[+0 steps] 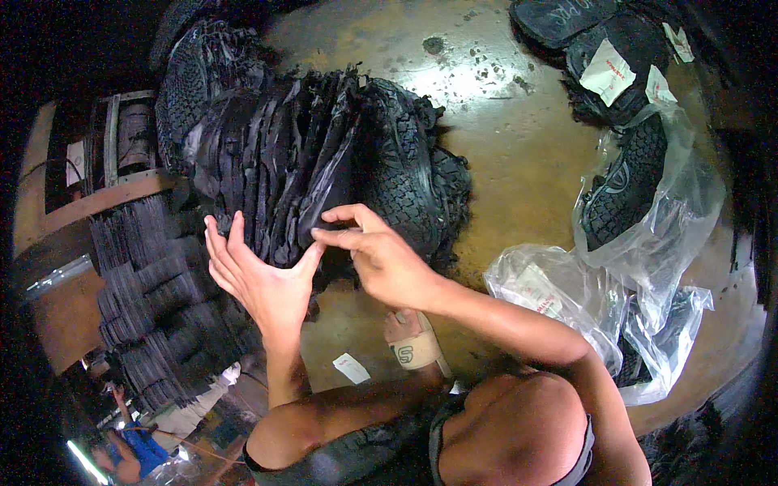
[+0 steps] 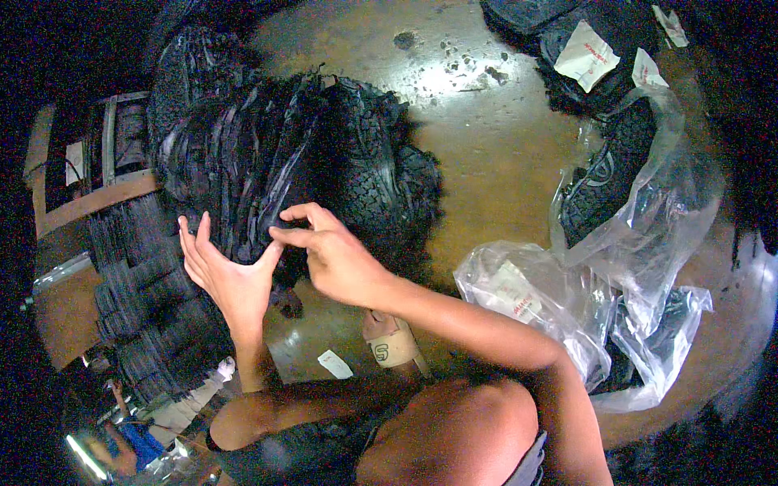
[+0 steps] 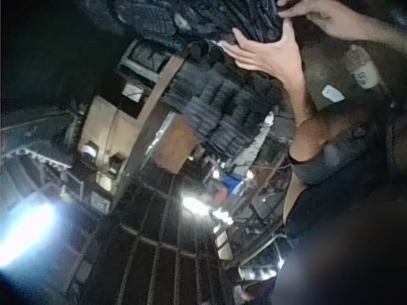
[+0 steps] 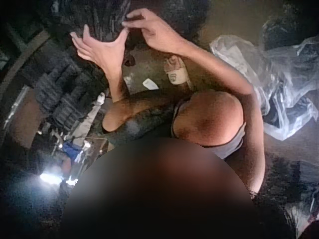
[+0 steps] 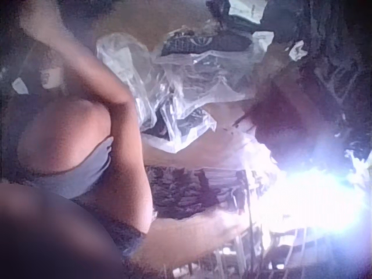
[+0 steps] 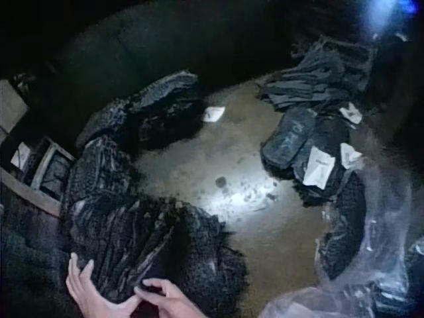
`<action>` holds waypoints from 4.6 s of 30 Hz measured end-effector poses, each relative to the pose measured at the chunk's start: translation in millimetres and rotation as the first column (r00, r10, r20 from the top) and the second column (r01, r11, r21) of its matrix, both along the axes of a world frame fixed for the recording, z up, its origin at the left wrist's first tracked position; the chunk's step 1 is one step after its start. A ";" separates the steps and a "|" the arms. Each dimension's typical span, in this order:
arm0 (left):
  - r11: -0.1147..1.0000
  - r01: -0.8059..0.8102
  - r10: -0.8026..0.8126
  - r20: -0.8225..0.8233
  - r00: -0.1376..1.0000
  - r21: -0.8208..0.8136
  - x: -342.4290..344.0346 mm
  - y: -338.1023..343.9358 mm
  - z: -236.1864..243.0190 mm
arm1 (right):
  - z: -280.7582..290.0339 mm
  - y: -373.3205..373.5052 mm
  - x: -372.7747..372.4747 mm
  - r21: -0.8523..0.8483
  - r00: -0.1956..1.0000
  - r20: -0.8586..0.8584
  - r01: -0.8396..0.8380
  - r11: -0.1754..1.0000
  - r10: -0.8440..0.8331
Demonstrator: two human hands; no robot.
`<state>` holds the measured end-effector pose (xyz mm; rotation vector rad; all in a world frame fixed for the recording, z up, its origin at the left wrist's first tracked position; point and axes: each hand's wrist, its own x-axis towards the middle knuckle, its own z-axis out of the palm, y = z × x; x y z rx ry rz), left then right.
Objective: The person sits on the floor and repeatedly picks up pairs of black slippers, places them into clear plastic bags, and stacks the packaged pairs. The person handles the slippers and bags by hand, working in a cluttered area with many loose slippers and packaging materials.
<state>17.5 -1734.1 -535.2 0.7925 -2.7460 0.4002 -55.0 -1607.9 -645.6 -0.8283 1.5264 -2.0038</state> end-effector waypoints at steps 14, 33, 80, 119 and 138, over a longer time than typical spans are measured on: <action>0.997 -0.040 0.040 -0.005 0.999 0.064 2.8 -12.9 4.1 | -40.3 20.2 -17.3 0.651 0.834 -0.550 0.458 0.605 -0.040; 0.997 -0.037 0.038 -0.003 0.999 0.062 5.8 -11.4 -0.3 | -9.8 -10.5 23.1 -0.100 0.515 0.854 0.294 0.950 -0.069; 0.591 0.364 0.095 -0.510 0.855 0.720 47.5 -43.9 -7.4 | -18.4 41.1 -39.0 0.423 0.954 0.238 0.069 0.903 -0.185; 0.082 0.216 0.471 -0.229 0.852 0.973 70.9 -98.2 -86.6 | -11.4 33.6 -107.4 0.488 0.929 0.365 -0.139 0.862 -0.056; 0.469 0.508 -0.322 -0.395 0.860 0.723 -16.6 -23.2 88.4 | -81.2 526.7 -147.4 0.687 0.570 -0.394 0.704 0.181 -0.721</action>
